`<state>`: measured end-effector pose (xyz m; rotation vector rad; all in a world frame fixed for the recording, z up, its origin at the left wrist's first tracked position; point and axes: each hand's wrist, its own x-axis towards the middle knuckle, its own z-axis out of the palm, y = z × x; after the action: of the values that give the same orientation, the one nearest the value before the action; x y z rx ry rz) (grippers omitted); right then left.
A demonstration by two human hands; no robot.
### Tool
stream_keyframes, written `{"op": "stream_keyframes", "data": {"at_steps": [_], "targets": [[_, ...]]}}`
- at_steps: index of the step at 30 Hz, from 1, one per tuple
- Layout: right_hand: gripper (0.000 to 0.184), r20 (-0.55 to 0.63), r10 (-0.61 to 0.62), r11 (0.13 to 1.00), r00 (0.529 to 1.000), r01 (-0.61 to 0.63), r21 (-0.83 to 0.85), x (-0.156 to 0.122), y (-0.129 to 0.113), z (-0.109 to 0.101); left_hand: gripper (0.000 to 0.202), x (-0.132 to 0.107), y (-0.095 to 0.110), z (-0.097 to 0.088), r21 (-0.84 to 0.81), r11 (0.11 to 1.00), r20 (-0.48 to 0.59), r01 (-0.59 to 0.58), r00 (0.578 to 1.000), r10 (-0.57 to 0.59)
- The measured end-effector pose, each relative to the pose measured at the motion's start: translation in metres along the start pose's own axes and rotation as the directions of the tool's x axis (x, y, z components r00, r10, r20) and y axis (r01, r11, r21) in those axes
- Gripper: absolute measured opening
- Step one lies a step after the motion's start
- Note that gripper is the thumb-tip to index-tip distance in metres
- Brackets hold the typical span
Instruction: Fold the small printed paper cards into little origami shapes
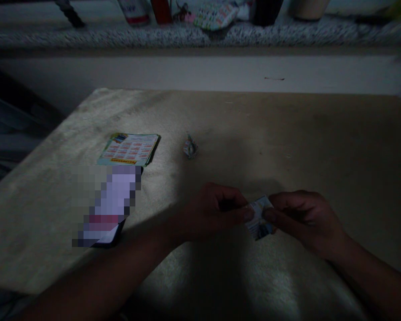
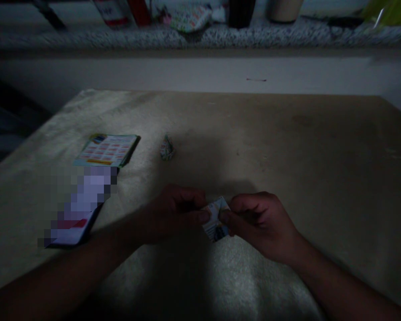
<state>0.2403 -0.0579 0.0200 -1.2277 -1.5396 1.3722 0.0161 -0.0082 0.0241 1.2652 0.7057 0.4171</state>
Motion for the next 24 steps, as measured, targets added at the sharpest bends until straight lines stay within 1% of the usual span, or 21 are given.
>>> {"op": "stream_keyframes", "data": {"at_steps": [5,10,13,16,19,21,24], "targets": [[0.024,0.022,0.005,0.999,1.0,-0.006,0.045,0.0011,0.0016,0.0031,0.028,0.0011,-0.0018,0.0048,0.029,1.0,-0.071,-0.007,0.997,0.009],[0.021,-0.017,0.006,1.0,1.0,-0.006,0.027,0.0023,0.0039,0.0055,0.029,0.003,-0.0032,0.0079,0.039,0.999,-0.111,0.012,0.994,-0.007],[0.023,-0.034,0.014,1.0,0.999,-0.014,0.008,0.0017,0.0034,0.0061,0.028,0.0023,-0.0024,0.0078,0.04,0.999,-0.103,0.022,0.994,-0.018],[0.021,-0.027,0.005,1.0,1.0,-0.005,0.015,0.0008,0.0014,0.0063,0.024,0.0008,-0.0021,0.008,-0.023,0.999,-0.057,-0.026,0.998,0.025],[0.018,-0.008,-0.015,0.998,1.0,0.015,0.062,0.0,-0.0002,0.0067,0.023,0.0008,-0.0026,0.009,-0.079,0.995,-0.033,-0.055,0.998,0.052],[0.017,-0.014,-0.021,0.997,1.0,0.022,0.078,-0.0005,-0.0004,0.0073,0.023,0.002,-0.0033,0.0096,-0.072,0.996,-0.059,-0.056,0.997,0.051],[0.019,-0.037,-0.017,0.998,0.999,0.019,0.057,-0.0007,0.0004,0.0076,0.023,0.0041,-0.004,0.0095,-0.013,0.999,-0.118,-0.043,0.992,0.041]]}}
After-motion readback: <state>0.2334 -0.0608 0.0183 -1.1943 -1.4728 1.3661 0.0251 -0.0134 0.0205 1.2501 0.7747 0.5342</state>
